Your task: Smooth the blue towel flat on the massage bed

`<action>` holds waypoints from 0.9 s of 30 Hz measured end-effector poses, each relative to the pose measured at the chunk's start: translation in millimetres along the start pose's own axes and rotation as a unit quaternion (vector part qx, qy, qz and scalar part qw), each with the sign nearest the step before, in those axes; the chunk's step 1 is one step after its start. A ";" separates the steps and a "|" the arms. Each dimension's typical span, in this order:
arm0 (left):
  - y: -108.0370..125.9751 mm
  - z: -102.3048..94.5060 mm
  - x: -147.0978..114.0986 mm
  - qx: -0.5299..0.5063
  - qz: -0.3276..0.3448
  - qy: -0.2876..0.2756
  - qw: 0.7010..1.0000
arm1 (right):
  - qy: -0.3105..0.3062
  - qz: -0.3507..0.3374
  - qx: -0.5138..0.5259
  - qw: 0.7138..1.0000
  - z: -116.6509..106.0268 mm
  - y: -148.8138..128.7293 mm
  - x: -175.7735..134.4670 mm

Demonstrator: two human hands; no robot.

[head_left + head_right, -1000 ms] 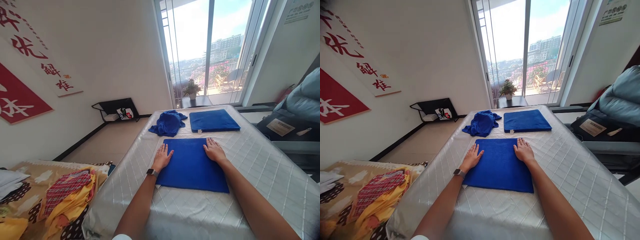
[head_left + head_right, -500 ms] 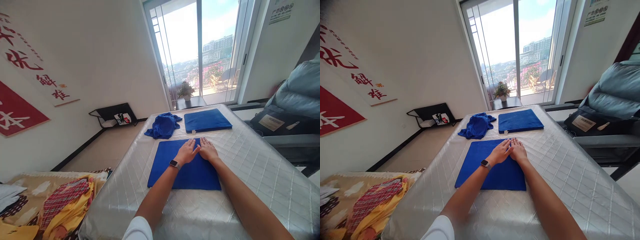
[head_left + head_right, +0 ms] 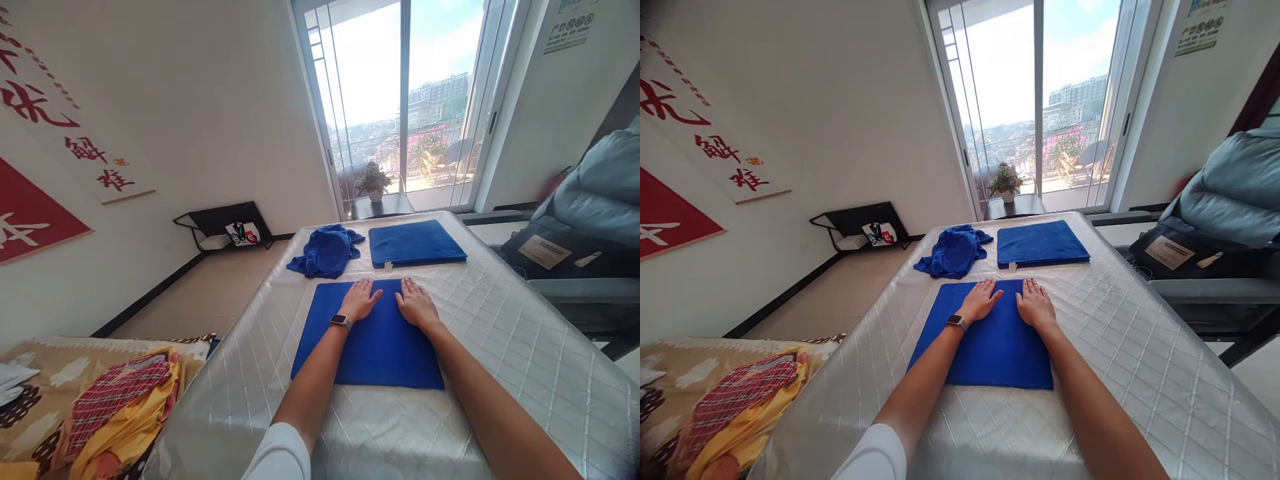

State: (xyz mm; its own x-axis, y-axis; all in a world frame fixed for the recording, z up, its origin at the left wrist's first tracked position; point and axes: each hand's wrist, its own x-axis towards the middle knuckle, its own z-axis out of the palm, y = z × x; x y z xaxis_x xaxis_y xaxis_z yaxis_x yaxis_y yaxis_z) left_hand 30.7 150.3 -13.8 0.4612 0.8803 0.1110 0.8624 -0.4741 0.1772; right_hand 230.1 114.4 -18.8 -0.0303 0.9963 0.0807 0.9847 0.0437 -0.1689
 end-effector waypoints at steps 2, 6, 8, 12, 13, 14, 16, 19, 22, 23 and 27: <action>-35.0 -9.6 -13.6 0.014 -0.021 -0.015 1.000 | -0.004 0.002 0.000 1.000 0.4 0.0 0.5; -90.2 -20.2 -38.8 0.038 -0.110 -0.010 0.993 | -0.009 0.006 0.000 1.000 0.2 0.1 -0.1; -103.5 -20.8 -47.0 0.043 -0.132 -0.003 0.990 | -0.012 0.009 -0.002 1.000 -1.2 -0.4 -0.8; -107.6 -23.1 -51.8 0.045 -0.140 -0.015 0.989 | -0.012 0.009 -0.004 1.000 -3.9 -1.4 -1.7; -106.2 -25.3 -50.9 0.047 -0.140 -0.024 0.989 | -0.011 0.010 -0.002 1.000 -4.1 -1.6 -1.7; -103.9 -28.0 -49.4 0.053 -0.145 -0.032 0.987 | -0.010 0.013 0.000 1.000 -4.1 -1.7 -1.6; -94.3 -34.3 -43.8 0.072 -0.188 -0.023 0.979 | -0.007 0.015 0.005 1.000 -3.7 -1.9 -1.1; -58.4 -38.9 -28.7 0.092 -0.240 0.042 0.965 | -0.001 0.010 0.008 1.000 -2.3 -2.3 -0.1; 5.4 -28.7 -8.8 0.070 -0.105 0.090 0.988 | 0.006 0.008 0.006 1.000 -0.2 -0.4 -0.1; 29.2 -21.9 -2.4 0.057 -0.042 0.093 0.993 | 0.007 0.005 0.002 1.000 0.7 1.1 -0.4; 100.6 8.0 13.3 0.017 0.067 0.069 0.995 | -0.003 -0.037 -0.035 0.999 4.5 8.4 -3.0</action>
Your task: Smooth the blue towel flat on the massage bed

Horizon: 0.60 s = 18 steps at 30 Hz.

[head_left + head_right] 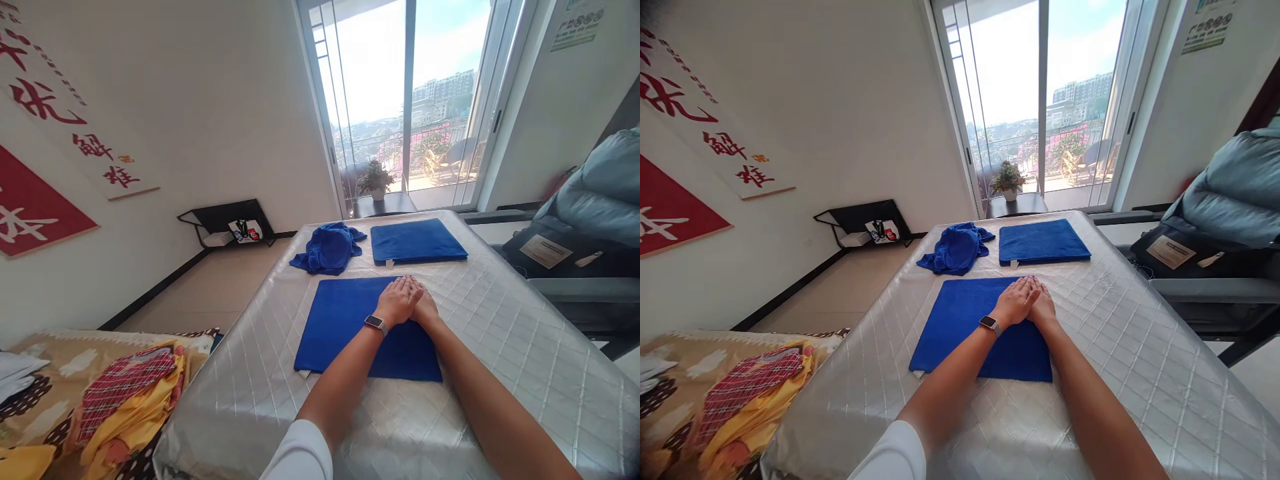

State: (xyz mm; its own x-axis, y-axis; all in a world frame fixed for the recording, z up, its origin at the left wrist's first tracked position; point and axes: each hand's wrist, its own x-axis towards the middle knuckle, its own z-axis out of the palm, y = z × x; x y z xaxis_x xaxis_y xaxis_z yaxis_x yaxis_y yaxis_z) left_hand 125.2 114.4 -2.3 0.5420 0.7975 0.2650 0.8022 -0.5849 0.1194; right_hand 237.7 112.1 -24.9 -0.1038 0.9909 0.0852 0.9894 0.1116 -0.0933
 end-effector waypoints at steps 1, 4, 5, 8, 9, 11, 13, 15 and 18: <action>6.1 4.8 0.5 -0.011 -0.007 -0.009 1.000 | -0.001 -0.006 -0.004 1.000 0.3 0.7 -0.5; -7.8 7.3 -9.1 -0.023 -0.047 -0.033 0.998 | 0.001 0.016 0.014 1.000 -1.8 -1.7 -0.1; -21.4 4.3 -15.2 -0.019 -0.060 -0.042 0.997 | 0.002 0.026 0.023 0.999 -3.2 -3.6 0.5; -75.4 -11.0 -39.8 -0.004 -0.118 -0.067 0.991 | 0.000 0.043 0.039 0.998 -7.3 -8.5 1.9; -94.2 -16.6 -49.5 0.001 -0.144 -0.072 0.987 | -0.001 0.045 0.041 0.998 -8.1 -9.3 2.2; -128.0 -26.1 -68.9 0.014 -0.196 -0.070 0.978 | -0.005 0.047 0.042 0.998 -8.5 -9.5 2.7; -152.9 -31.6 -85.6 0.028 -0.235 -0.060 0.970 | -0.006 0.047 0.040 0.998 -7.6 -8.5 3.2; -167.6 -33.0 -96.4 0.036 -0.259 -0.049 0.964 | -0.006 0.046 0.036 0.998 -6.2 -7.1 3.8; -174.7 -30.6 -101.4 0.031 -0.272 -0.035 0.961 | -0.007 0.044 0.026 0.999 -4.1 -5.5 4.9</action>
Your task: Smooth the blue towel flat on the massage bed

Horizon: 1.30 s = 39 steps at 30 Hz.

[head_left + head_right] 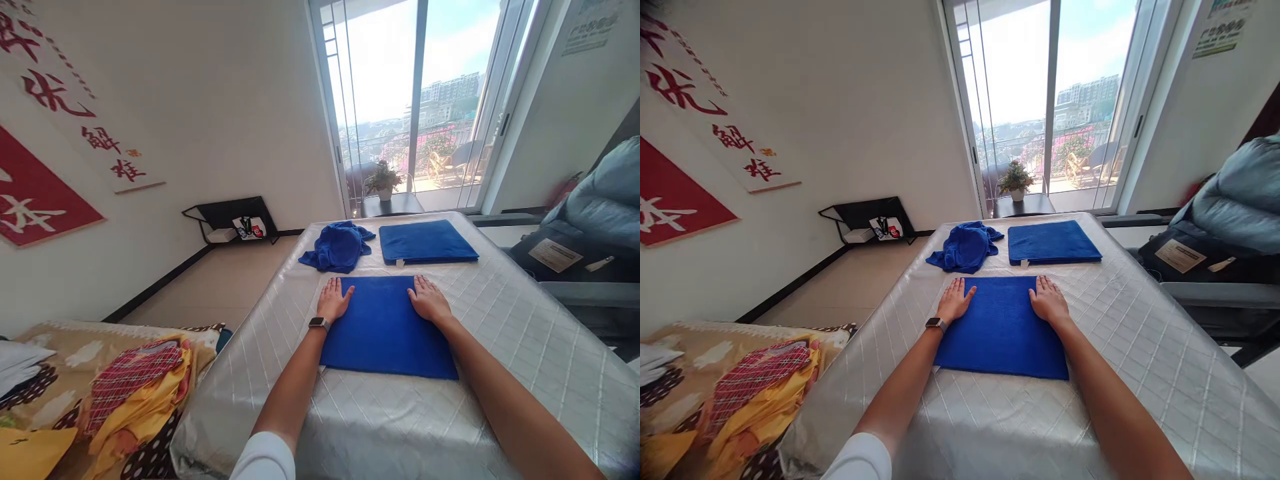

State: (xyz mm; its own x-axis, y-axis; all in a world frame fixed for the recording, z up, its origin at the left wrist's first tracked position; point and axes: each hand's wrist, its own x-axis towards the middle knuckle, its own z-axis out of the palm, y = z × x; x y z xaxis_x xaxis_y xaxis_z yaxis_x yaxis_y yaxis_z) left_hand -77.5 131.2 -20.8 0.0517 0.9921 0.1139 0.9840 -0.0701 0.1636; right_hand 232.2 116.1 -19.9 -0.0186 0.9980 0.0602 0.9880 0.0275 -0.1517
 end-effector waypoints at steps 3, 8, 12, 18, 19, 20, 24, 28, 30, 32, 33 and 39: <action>1.8 2.0 0.7 -0.017 -0.002 0.005 1.000 | 0.003 0.002 -0.011 1.000 0.4 0.2 1.2; 4.4 -0.9 -0.1 -0.024 0.000 0.002 1.000 | 0.005 0.011 -0.036 0.999 -7.8 -5.9 -1.8; 5.7 -3.5 -2.0 -0.020 -0.004 0.001 1.000 | 0.033 0.001 -0.060 0.998 -17.4 -13.8 -17.9; 5.2 -1.8 -1.7 -0.024 -0.004 0.007 1.000 | -0.009 -0.008 -0.022 1.000 -13.2 -12.2 -56.9; 4.7 -1.3 -1.2 -0.025 -0.003 0.008 1.000 | -0.015 -0.013 -0.018 1.000 -10.7 -10.9 -61.7; 4.2 -0.9 -0.8 -0.025 -0.003 0.009 1.000 | -0.018 -0.018 -0.016 1.000 -8.4 -9.8 -65.4; 4.3 -1.4 -0.3 -0.021 -0.002 0.010 1.000 | -0.013 -0.016 -0.020 1.000 -3.6 -9.2 -71.0; 8.8 -7.0 -6.4 -0.007 -0.012 0.038 0.999 | -0.015 -0.011 -0.017 1.000 -6.1 -11.8 -71.0; 12.2 -11.4 -11.9 0.005 -0.021 0.089 0.996 | -0.015 -0.007 -0.011 1.000 -8.1 -13.0 -71.6; 18.0 -16.2 -17.5 0.017 -0.005 0.135 0.991 | -0.016 -0.002 -0.005 1.000 -9.6 -13.9 -72.4; 22.9 -18.4 -19.8 0.019 0.013 0.147 0.989 | -0.016 0.000 -0.002 1.000 -10.1 -14.3 -72.7; 103.1 -16.6 -30.6 -0.028 0.185 0.065 0.980 | -0.013 -0.001 0.002 1.000 -10.5 -15.3 -73.7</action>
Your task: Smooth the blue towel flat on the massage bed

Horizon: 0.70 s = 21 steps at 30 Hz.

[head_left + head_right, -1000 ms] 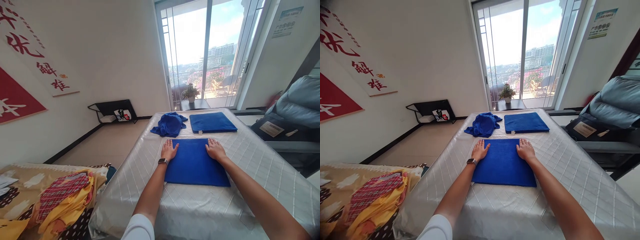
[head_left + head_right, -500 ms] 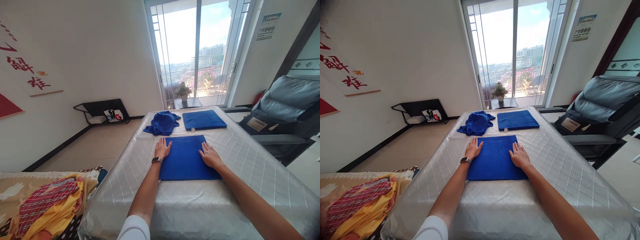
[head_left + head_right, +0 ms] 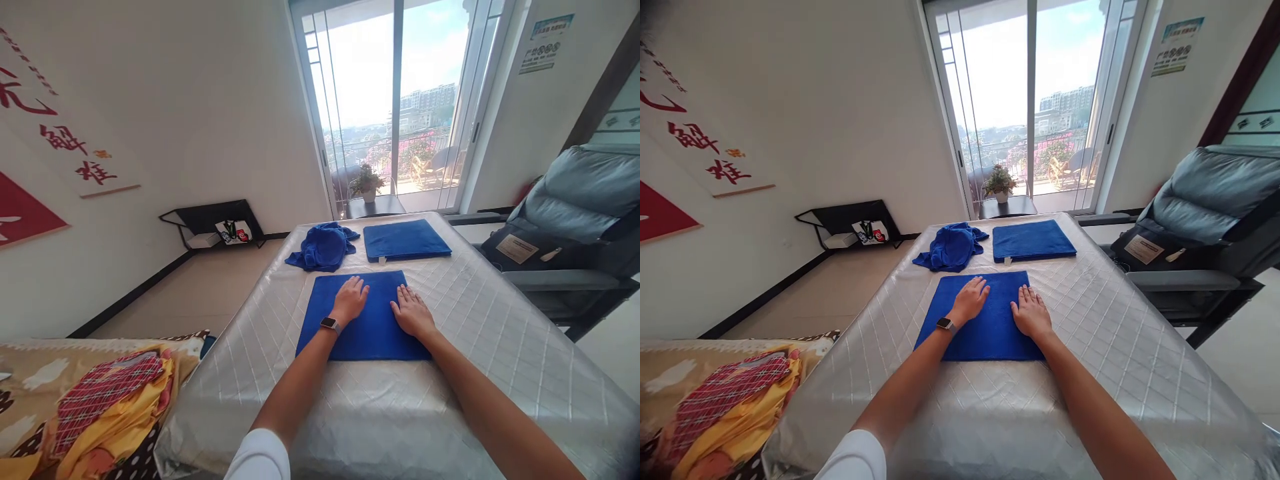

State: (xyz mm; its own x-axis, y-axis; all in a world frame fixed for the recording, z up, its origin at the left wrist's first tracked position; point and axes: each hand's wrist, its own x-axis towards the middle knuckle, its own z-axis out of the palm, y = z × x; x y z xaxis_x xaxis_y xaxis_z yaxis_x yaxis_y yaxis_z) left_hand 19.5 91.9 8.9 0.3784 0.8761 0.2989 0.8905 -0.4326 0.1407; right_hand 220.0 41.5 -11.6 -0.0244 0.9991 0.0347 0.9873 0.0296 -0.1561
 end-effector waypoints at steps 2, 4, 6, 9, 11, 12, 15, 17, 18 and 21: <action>37.5 11.3 9.0 -0.021 0.067 -0.016 0.997 | 0.001 -0.006 -0.005 1.000 0.6 1.0 -0.9; 68.2 24.1 16.1 -0.037 0.105 -0.028 0.993 | 0.001 -0.017 -0.011 1.000 1.3 2.6 -1.9; 84.2 34.9 20.2 -0.045 0.100 -0.054 0.992 | 0.001 -0.025 -0.015 1.000 1.9 4.0 -2.4; 75.3 41.1 19.1 -0.039 0.046 -0.085 0.995 | 0.003 -0.018 -0.011 1.000 2.1 4.1 -1.8; 51.4 37.3 13.5 -0.032 0.010 -0.089 0.996 | 0.003 -0.011 -0.009 1.000 1.7 3.0 -0.9; 36.0 33.4 9.3 -0.028 -0.011 -0.090 0.995 | 0.002 -0.008 -0.008 1.000 1.6 2.3 -0.6; -16.0 17.8 -8.9 -0.010 -0.084 -0.099 0.991 | -0.002 -0.003 -0.008 1.000 1.8 1.2 0.4; -48.7 7.3 -25.1 0.007 -0.125 -0.098 0.987 | -0.003 -0.002 -0.009 1.000 2.9 1.6 1.2; -62.7 2.7 -33.8 0.015 -0.137 -0.097 0.986 | -0.002 -0.003 -0.009 1.000 3.7 2.1 1.7; -91.1 -6.5 -57.2 0.025 -0.152 -0.099 0.983 | 0.000 -0.011 -0.010 1.000 6.1 4.3 3.5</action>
State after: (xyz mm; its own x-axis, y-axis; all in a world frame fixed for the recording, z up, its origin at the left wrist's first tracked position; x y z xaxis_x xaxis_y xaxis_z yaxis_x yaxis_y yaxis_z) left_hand -84.9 79.8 -14.9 0.1310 0.9896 0.0598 0.9794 -0.1386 0.1467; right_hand 223.2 45.3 -18.2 -0.0459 0.9982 0.0381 0.9896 0.0506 -0.1350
